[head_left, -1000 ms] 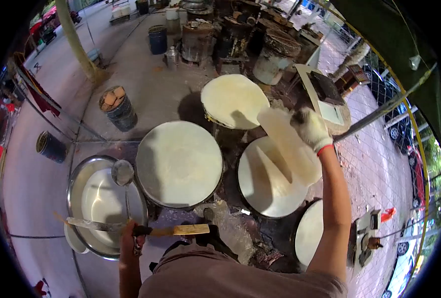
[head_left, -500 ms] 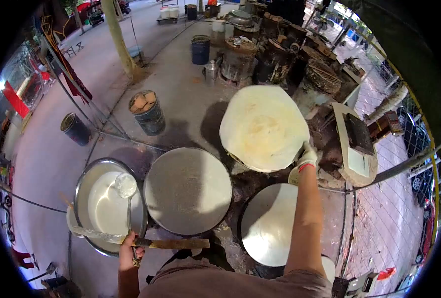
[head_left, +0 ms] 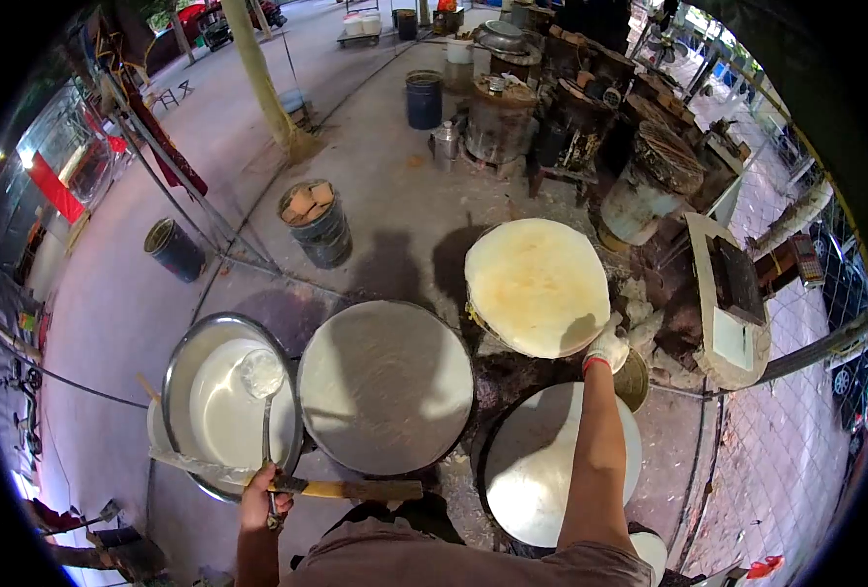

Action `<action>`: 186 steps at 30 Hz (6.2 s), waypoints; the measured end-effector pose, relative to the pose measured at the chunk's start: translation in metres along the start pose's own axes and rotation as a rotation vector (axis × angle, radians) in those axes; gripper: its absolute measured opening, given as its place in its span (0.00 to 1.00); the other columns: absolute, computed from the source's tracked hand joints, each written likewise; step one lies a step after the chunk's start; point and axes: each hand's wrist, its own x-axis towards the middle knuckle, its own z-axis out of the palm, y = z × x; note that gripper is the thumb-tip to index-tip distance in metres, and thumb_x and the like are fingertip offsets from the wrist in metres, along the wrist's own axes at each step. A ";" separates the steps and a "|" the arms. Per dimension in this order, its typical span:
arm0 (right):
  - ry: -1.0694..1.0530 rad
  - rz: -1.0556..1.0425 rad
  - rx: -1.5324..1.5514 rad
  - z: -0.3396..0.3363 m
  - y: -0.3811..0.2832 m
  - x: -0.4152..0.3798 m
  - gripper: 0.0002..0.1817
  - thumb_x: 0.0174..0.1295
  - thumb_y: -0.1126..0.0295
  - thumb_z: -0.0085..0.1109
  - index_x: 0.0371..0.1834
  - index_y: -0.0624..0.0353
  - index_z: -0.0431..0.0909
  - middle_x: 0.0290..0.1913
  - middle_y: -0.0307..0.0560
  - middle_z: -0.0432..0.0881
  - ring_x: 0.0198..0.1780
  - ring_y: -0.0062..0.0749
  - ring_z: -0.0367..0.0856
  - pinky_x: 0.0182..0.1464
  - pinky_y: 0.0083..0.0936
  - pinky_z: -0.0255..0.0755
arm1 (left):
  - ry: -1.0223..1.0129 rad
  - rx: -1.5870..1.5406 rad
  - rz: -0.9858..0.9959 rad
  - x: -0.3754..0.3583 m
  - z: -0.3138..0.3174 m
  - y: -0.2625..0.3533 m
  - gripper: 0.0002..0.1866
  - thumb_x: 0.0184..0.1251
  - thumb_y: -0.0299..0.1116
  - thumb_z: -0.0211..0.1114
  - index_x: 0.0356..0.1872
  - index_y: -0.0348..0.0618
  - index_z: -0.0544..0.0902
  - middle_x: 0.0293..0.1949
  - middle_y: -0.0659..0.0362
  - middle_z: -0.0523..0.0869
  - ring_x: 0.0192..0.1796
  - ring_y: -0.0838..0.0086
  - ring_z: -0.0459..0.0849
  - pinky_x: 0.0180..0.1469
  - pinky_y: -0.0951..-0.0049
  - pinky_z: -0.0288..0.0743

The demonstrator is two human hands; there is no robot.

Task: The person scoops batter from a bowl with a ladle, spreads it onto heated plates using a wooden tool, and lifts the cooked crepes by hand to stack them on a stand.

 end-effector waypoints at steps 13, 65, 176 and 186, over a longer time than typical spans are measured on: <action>-2.256 -0.873 -0.131 -0.091 0.020 -0.528 0.29 0.57 0.61 0.63 0.61 0.60 0.66 0.49 0.57 0.80 0.53 0.44 0.78 0.54 0.33 0.70 | -0.031 0.156 -0.054 0.032 -0.107 0.010 0.11 0.68 0.41 0.56 0.34 0.43 0.75 0.20 0.61 0.73 0.14 0.81 0.66 0.13 0.82 0.56; -1.817 0.144 0.391 -0.020 -0.056 -0.786 0.18 0.65 0.58 0.54 0.55 0.52 0.72 0.20 0.40 0.70 0.12 0.22 0.61 0.12 0.19 0.53 | -0.533 0.253 0.303 0.103 -0.299 0.272 0.06 0.67 0.27 0.55 0.37 0.47 0.65 0.18 0.67 0.66 0.15 0.84 0.61 0.15 0.81 0.55; -0.569 0.309 0.493 -0.252 0.247 -0.143 0.14 0.62 0.70 0.58 0.48 0.64 0.80 0.31 0.41 0.81 0.26 0.21 0.75 0.30 0.20 0.72 | -1.105 1.650 1.246 0.101 0.196 -0.122 0.26 0.54 0.22 0.57 0.58 0.48 0.75 0.39 0.48 0.75 0.39 0.52 0.77 0.40 0.55 0.73; -0.730 0.347 0.274 -0.281 0.212 -0.132 0.16 0.59 0.70 0.59 0.50 0.63 0.80 0.29 0.40 0.80 0.25 0.19 0.72 0.26 0.15 0.67 | -0.958 1.125 0.368 0.081 0.170 -0.148 0.13 0.67 0.33 0.57 0.49 0.40 0.76 0.22 0.63 0.72 0.21 0.79 0.73 0.23 0.75 0.69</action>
